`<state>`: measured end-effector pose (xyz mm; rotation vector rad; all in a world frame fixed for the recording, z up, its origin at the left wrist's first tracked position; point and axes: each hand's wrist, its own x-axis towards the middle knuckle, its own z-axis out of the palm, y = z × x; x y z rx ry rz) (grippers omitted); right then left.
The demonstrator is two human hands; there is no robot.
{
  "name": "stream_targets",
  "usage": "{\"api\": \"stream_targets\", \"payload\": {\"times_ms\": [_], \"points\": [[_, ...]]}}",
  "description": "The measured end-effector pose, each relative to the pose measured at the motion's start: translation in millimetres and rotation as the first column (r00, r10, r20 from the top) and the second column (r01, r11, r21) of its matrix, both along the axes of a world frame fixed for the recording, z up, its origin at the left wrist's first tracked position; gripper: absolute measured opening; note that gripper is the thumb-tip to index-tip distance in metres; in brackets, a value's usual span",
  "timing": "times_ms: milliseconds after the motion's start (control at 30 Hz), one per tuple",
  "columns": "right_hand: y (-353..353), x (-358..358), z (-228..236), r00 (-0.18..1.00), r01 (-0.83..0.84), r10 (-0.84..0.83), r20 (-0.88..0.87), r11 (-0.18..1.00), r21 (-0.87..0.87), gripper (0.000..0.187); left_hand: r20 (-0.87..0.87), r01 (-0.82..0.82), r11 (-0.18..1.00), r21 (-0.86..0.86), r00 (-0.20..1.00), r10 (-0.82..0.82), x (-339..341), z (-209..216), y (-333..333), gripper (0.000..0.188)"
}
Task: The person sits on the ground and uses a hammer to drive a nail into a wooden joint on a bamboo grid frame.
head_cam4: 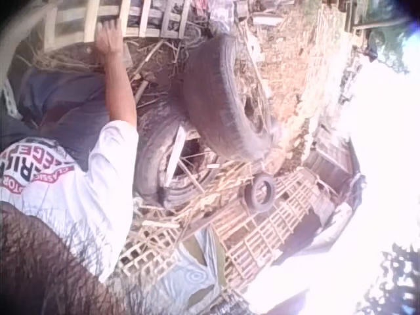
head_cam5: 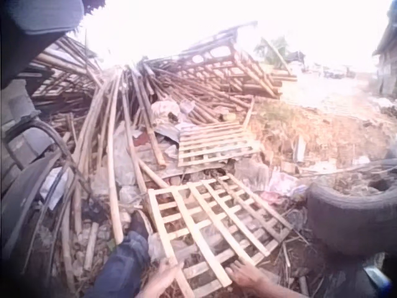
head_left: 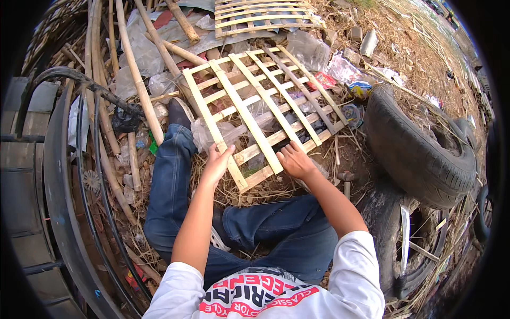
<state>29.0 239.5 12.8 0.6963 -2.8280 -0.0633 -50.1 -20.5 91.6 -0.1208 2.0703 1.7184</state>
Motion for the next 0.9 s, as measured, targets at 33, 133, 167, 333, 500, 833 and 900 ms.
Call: {"api": "stream_targets", "payload": {"times_ms": [33,133,167,333,500,833,900], "points": [[7.1,0.5,-8.6,0.997,0.036,-0.035,-0.069,0.999,0.012,0.009,0.038,0.104,0.984,-0.148,0.994,-0.099,-2.0,-1.3,-0.4,0.088],[21.5,4.0,-6.5,1.000,0.014,-0.014,0.018,1.000,-0.026,0.008,0.100,0.231,0.965,-0.123,0.971,-0.219,0.4,-8.3,-3.6,0.092],[18.7,5.2,-2.9,0.999,0.013,-0.012,-0.043,1.000,0.010,0.007,0.015,0.249,0.945,-0.213,0.968,-0.251,0.4,-15.8,-7.4,0.092],[31.3,23.3,10.3,0.999,-0.007,0.009,-0.051,0.999,0.031,0.005,-0.140,0.188,0.551,-0.813,0.855,-0.499,30.6,17.2,14.9,0.094],[21.6,31.5,51.8,0.999,-0.020,0.023,-0.034,0.997,0.075,0.006,-0.190,0.009,0.329,-0.944,0.801,-0.567,50.5,31.4,9.9,0.098],[57.7,47.6,9.7,0.999,0.011,-0.021,0.047,0.978,0.207,0.005,-0.127,0.049,0.191,-0.980,0.581,-0.804,51.9,2.6,33.8,0.107],[71.3,54.2,5.1,0.999,0.001,-0.009,0.040,0.983,0.183,0.005,-0.167,0.090,0.257,-0.962,0.551,-0.818,45.0,-18.4,33.6,0.106]]}}
